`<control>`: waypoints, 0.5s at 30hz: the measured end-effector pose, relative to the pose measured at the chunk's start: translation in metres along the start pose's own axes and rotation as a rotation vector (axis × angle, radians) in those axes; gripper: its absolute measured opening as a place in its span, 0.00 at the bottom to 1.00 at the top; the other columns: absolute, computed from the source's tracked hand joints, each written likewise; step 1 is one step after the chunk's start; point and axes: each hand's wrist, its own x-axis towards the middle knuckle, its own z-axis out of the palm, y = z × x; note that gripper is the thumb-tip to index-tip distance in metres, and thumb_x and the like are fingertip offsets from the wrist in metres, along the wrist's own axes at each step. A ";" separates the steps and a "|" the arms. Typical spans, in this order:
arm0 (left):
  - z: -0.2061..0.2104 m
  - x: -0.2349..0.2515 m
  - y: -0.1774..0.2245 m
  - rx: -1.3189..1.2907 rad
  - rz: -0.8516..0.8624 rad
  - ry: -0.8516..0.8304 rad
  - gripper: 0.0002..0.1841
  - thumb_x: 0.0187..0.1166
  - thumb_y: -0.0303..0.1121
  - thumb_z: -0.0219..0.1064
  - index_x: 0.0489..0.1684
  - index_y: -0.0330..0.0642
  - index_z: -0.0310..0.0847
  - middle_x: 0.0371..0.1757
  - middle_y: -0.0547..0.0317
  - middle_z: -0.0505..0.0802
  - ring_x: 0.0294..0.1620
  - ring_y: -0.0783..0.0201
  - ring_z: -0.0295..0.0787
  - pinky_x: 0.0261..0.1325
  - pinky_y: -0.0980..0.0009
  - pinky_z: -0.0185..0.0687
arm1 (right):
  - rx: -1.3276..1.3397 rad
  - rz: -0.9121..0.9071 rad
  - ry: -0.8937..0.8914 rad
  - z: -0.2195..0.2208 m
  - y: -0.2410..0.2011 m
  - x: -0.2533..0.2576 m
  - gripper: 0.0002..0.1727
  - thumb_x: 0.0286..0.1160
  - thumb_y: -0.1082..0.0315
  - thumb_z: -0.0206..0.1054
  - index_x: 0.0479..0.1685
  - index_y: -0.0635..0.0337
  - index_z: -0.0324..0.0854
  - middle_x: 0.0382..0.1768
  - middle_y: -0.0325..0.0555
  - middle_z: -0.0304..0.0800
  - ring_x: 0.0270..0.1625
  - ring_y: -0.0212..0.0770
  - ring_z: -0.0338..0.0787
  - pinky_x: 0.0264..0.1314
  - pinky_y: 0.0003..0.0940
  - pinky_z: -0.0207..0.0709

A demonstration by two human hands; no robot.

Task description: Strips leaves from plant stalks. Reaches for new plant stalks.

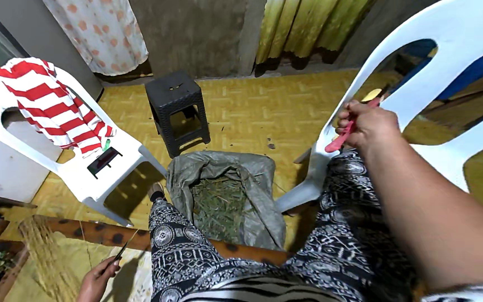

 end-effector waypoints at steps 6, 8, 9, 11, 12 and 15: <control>0.045 0.008 0.051 -0.004 -0.018 0.040 0.14 0.88 0.32 0.62 0.59 0.32 0.88 0.38 0.52 0.94 0.33 0.67 0.87 0.44 0.66 0.85 | -0.564 -0.203 -0.337 0.029 0.048 -0.061 0.33 0.96 0.44 0.41 0.92 0.50 0.54 0.62 0.60 0.82 0.43 0.49 0.81 0.46 0.49 0.76; 0.063 0.009 0.075 -0.012 0.000 0.072 0.14 0.88 0.32 0.62 0.61 0.31 0.87 0.39 0.51 0.93 0.32 0.65 0.87 0.43 0.65 0.84 | -0.675 -0.235 -0.524 0.050 0.067 -0.096 0.28 0.98 0.57 0.44 0.93 0.54 0.57 0.71 0.69 0.79 0.57 0.62 0.86 0.60 0.61 0.78; 0.071 0.010 0.086 -0.015 0.021 0.088 0.15 0.88 0.32 0.62 0.61 0.31 0.87 0.39 0.50 0.94 0.33 0.64 0.88 0.43 0.64 0.85 | -0.704 -0.227 -0.607 0.060 0.077 -0.113 0.27 0.97 0.61 0.48 0.91 0.56 0.60 0.71 0.68 0.80 0.61 0.62 0.87 0.64 0.60 0.78; 0.086 0.013 0.105 -0.014 0.063 0.095 0.16 0.88 0.33 0.63 0.62 0.31 0.87 0.43 0.46 0.95 0.38 0.59 0.91 0.50 0.57 0.87 | -0.695 -0.194 -0.761 0.079 0.095 -0.144 0.26 0.94 0.64 0.53 0.87 0.62 0.65 0.70 0.66 0.81 0.64 0.57 0.86 0.69 0.53 0.78; 0.092 0.014 0.114 -0.005 0.081 0.094 0.16 0.88 0.33 0.63 0.62 0.30 0.87 0.46 0.43 0.95 0.43 0.55 0.93 0.55 0.53 0.87 | -0.687 -0.162 -0.830 0.086 0.102 -0.156 0.26 0.93 0.64 0.55 0.86 0.63 0.66 0.72 0.65 0.81 0.68 0.54 0.86 0.72 0.50 0.78; 0.106 0.014 0.136 0.038 0.122 0.085 0.16 0.87 0.33 0.63 0.63 0.32 0.87 0.53 0.40 0.95 0.55 0.49 0.93 0.66 0.46 0.82 | -0.638 -0.087 -0.967 0.102 0.113 -0.188 0.25 0.91 0.65 0.57 0.82 0.65 0.70 0.69 0.61 0.82 0.62 0.48 0.87 0.67 0.43 0.80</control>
